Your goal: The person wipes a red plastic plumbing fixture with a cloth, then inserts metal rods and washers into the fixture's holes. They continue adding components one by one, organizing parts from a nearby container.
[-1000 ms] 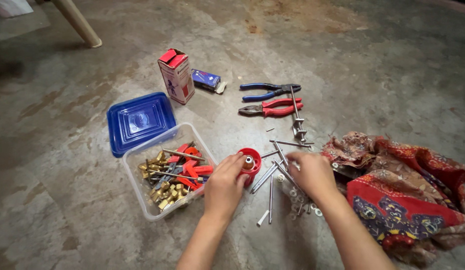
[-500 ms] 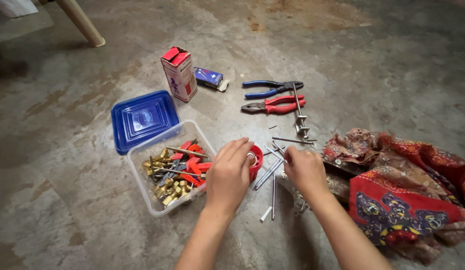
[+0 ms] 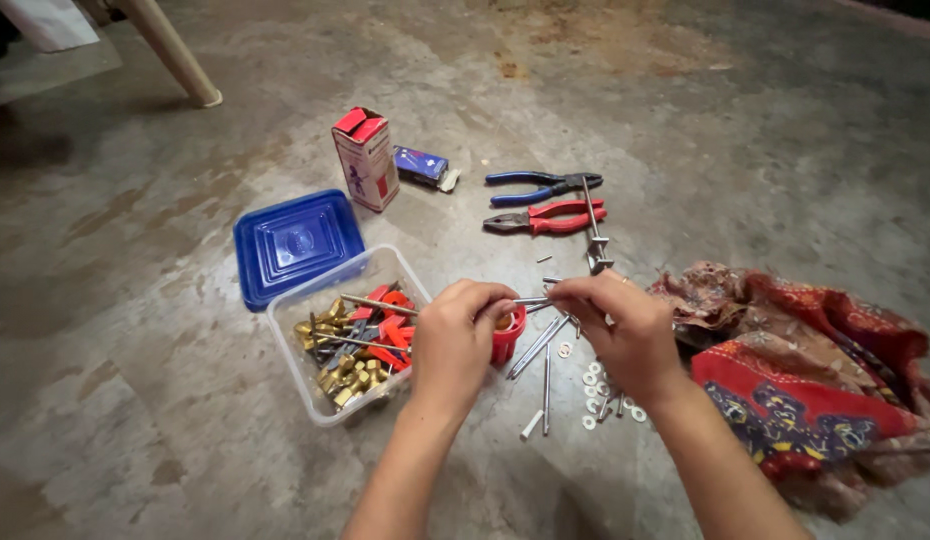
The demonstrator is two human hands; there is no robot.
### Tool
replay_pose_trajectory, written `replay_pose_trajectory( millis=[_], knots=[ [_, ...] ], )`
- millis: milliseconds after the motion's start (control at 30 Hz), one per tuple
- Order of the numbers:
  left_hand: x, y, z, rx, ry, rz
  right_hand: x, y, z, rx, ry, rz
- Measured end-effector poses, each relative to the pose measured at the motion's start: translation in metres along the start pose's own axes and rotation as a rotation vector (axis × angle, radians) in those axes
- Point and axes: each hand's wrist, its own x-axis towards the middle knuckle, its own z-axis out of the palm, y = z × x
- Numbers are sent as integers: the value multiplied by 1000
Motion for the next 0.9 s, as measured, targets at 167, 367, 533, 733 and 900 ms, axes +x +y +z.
replay_pose_trajectory(
  millis=[167, 367, 533, 733, 900],
  knots=[
    [-3, 13, -6, 2, 6, -11, 0, -1, -17, 16, 22, 23],
    [-5, 17, -10, -91, 72, 25, -4, 0, -31, -42, 87, 63],
    [-5, 20, -10, -205, 90, -116, -9, 7, -34, 44, 154, 133],
    [-2, 17, -18, -258, 145, -179, -14, 28, -38, 352, 299, 454],
    [-4, 23, -23, -164, 119, -23, -15, 30, -57, 427, 378, 400]
  ],
)
